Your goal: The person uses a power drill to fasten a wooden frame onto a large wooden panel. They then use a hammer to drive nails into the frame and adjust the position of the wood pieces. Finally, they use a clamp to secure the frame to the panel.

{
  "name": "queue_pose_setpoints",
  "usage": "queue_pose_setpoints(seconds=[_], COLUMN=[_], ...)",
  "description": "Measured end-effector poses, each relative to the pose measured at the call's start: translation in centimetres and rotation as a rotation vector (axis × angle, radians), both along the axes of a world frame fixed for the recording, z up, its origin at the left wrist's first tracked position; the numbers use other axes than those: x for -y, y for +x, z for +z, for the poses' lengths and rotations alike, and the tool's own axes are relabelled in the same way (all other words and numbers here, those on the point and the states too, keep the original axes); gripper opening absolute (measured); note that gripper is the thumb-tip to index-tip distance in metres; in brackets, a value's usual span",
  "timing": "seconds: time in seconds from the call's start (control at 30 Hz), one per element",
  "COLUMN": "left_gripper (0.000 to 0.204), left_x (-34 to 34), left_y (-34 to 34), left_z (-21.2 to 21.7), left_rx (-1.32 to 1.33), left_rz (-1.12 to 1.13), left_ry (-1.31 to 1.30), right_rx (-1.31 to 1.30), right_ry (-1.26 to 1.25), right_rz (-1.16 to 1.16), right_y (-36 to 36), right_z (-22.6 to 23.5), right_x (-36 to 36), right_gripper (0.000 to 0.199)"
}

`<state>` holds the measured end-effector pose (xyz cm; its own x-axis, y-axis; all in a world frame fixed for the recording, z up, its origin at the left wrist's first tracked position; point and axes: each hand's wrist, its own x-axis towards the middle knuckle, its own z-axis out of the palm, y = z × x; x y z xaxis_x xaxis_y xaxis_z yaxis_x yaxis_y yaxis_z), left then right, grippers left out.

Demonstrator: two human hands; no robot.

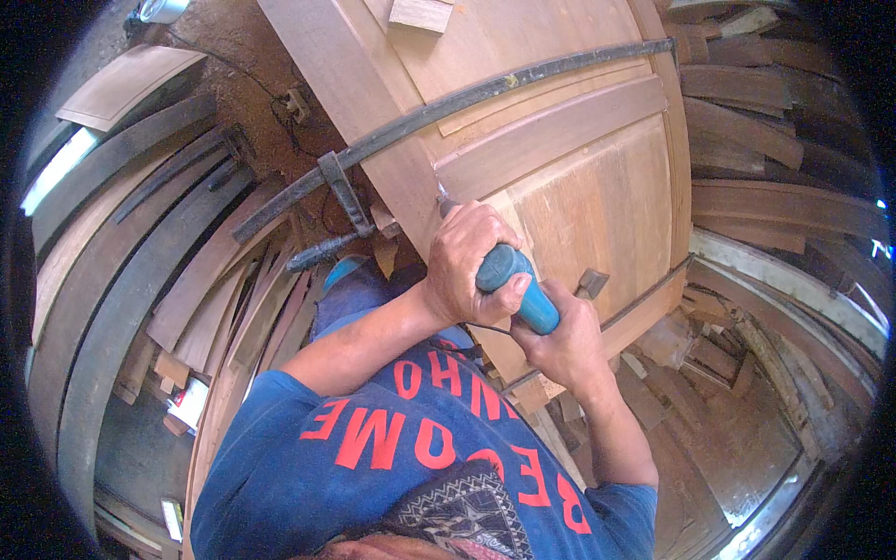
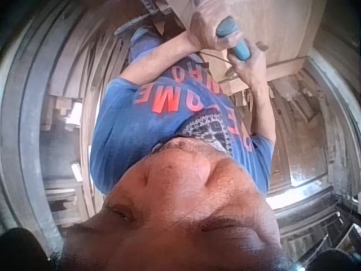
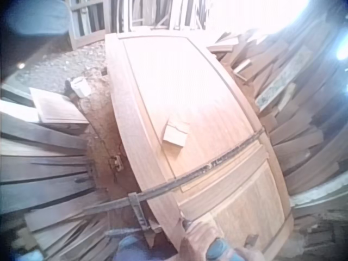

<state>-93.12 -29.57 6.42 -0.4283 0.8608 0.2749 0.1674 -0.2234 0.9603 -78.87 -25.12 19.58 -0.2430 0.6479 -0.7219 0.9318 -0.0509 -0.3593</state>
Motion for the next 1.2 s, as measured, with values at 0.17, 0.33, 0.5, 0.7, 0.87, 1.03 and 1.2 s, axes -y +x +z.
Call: queue_pose_setpoints(seconds=[0.17,0.33,0.5,0.7,0.87,1.03,1.2], left_gripper=[0.037,0.037,0.037,0.038,0.039,0.041,0.041], left_x=[-0.3,-0.2,-0.1,0.4,0.5,0.4,0.6], left_y=[0.1,-0.1,-0.1,-0.1,-0.2,0.1,-0.1], left_z=[-0.5,-0.7,-0.9,-1.5,-1.6,-2.0,-2.0], left_rx=[0.012,0.014,-0.003,-0.002,-0.010,0.030,0.023], left_rz=[0.016,0.012,0.008,-0.008,-0.013,0.028,0.010], left_ry=[-0.004,0.003,0.000,-0.005,-0.009,0.011,0.008], right_rx=[0.031,0.056,0.074,0.091,0.077,0.073,0.050], right_ry=[-0.035,-0.055,-0.058,-0.009,0.003,0.004,0.012], right_rz=[0.002,0.008,0.053,0.148,0.190,0.218,0.203], right_y=[-0.5,-1.0,-0.9,-0.5,0.0,-0.2,-0.3], right_z=[0.0,0.2,0.1,-0.9,-1.3,-1.4,-1.5], right_x=[-0.8,-1.2,-1.5,-1.6,-1.5,-1.7,-1.7], right_gripper=[0.027,0.029,0.031,0.033,0.034,0.034,0.033])
